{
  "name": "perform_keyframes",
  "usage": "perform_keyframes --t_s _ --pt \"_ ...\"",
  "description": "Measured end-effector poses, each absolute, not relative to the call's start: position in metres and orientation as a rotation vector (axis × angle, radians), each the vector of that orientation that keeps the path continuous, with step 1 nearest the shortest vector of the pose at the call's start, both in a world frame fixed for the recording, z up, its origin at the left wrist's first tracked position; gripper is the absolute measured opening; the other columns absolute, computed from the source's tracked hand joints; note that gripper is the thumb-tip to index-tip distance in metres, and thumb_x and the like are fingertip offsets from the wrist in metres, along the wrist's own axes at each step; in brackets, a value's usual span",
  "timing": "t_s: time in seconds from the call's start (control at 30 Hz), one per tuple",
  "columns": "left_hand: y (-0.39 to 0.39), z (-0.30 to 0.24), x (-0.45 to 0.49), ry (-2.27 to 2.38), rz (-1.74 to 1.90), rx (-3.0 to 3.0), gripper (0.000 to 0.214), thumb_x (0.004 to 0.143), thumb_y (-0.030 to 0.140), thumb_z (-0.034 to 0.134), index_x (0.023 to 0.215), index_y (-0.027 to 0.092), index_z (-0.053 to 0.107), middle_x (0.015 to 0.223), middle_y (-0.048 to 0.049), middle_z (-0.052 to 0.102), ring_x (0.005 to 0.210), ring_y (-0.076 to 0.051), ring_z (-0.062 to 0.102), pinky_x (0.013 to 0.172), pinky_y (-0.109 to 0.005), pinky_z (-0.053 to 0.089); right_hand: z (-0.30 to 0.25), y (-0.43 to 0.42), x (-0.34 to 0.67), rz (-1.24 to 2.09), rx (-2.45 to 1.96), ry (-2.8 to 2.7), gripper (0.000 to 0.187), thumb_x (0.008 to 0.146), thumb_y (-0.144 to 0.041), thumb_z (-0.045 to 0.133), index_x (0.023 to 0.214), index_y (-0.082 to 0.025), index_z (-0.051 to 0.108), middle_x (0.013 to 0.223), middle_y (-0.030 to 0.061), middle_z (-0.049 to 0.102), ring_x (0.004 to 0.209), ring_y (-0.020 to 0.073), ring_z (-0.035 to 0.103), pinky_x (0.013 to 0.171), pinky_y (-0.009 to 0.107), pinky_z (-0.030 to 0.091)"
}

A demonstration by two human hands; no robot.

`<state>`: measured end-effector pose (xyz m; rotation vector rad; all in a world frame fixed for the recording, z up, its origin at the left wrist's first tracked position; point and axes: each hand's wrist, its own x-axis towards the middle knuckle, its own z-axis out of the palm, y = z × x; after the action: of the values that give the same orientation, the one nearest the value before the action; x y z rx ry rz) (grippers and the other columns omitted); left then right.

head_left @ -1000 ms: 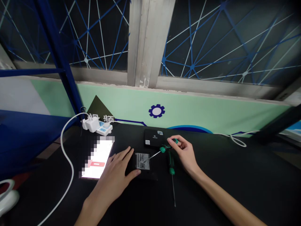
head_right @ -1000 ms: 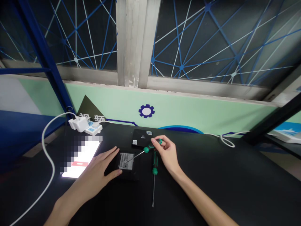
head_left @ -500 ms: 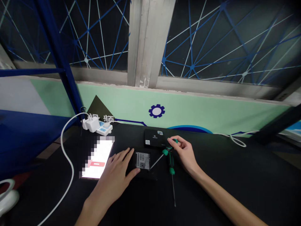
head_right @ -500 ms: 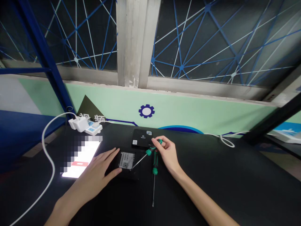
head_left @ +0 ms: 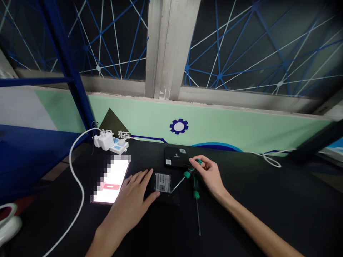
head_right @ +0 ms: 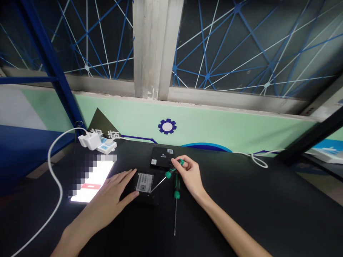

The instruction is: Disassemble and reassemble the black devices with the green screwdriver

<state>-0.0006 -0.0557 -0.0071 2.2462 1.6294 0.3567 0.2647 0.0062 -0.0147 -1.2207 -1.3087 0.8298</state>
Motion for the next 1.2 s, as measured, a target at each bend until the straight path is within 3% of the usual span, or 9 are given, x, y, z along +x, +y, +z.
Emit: perform_keyframes --t_s 0.3,0.6,0.73,0.87,1.03,1.2 --pt "-0.056 -0.01 -0.002 1.644 0.32 2.249 0.07 0.1 0.062 0.033 0.158 0.023 0.027 0.158 -0.0072 0.038 0.146 -0.032 0.033 0.116 -0.055 0.032 -0.014 0.007 0.265 0.768 -1.195 -1.286 0.044 0.07 -0.059 0.079 0.077 -0.019 0.062 0.056 -0.0045 0.046 0.048 0.0096 0.034 0.044 0.024 0.025" --pt "-0.057 -0.013 0.011 1.778 0.372 2.286 0.08 0.096 0.064 0.039 0.154 0.008 0.033 0.154 -0.0169 0.042 0.141 -0.035 0.041 0.112 -0.053 0.038 -0.017 0.009 0.268 0.699 -1.164 -1.296 0.038 0.073 -0.055 0.077 0.079 -0.02 0.064 0.061 -0.0029 0.051 0.053 0.0117 0.042 0.047 0.024 0.032" --pt "-0.057 -0.013 0.019 1.843 0.387 2.279 0.089 0.093 0.072 0.037 0.152 0.005 0.036 0.151 -0.0193 0.046 0.138 -0.037 0.044 0.11 -0.055 0.04 -0.017 0.009 0.269 0.67 -1.165 -1.292 0.037 0.074 -0.054 0.077 0.079 -0.02 0.064 0.061 -0.0032 0.05 0.052 0.0112 0.04 0.046 0.024 0.03" --pt "-0.058 -0.008 0.03 1.905 0.346 2.299 0.088 0.092 0.066 0.042 0.15 0.0 0.037 0.146 -0.0223 0.05 0.134 -0.039 0.046 0.108 -0.053 0.041 -0.014 0.01 0.272 0.635 -1.189 -1.243 0.038 0.072 -0.054 0.078 0.078 -0.019 0.064 0.058 -0.004 0.047 0.052 0.0106 0.037 0.046 0.023 0.028" --pt "-0.057 -0.005 0.037 1.967 0.355 2.248 0.085 0.089 0.063 0.043 0.15 0.003 0.039 0.147 -0.0209 0.05 0.134 -0.039 0.045 0.109 -0.054 0.038 -0.01 0.013 0.279 0.618 -1.189 -1.193 0.041 0.067 -0.055 0.081 0.077 -0.019 0.064 0.058 -0.0027 0.051 0.054 0.012 0.042 0.048 0.023 0.033" --pt "-0.054 0.001 0.032 1.891 0.257 2.189 0.086 0.089 0.062 0.043 0.156 0.009 0.031 0.155 -0.0166 0.041 0.141 -0.038 0.036 0.112 -0.056 0.033 -0.01 0.013 0.281 0.599 -1.182 -1.209 0.038 0.07 -0.054 0.079 0.078 -0.019 0.065 0.059 -0.0023 0.052 0.054 0.0121 0.042 0.047 0.023 0.031"
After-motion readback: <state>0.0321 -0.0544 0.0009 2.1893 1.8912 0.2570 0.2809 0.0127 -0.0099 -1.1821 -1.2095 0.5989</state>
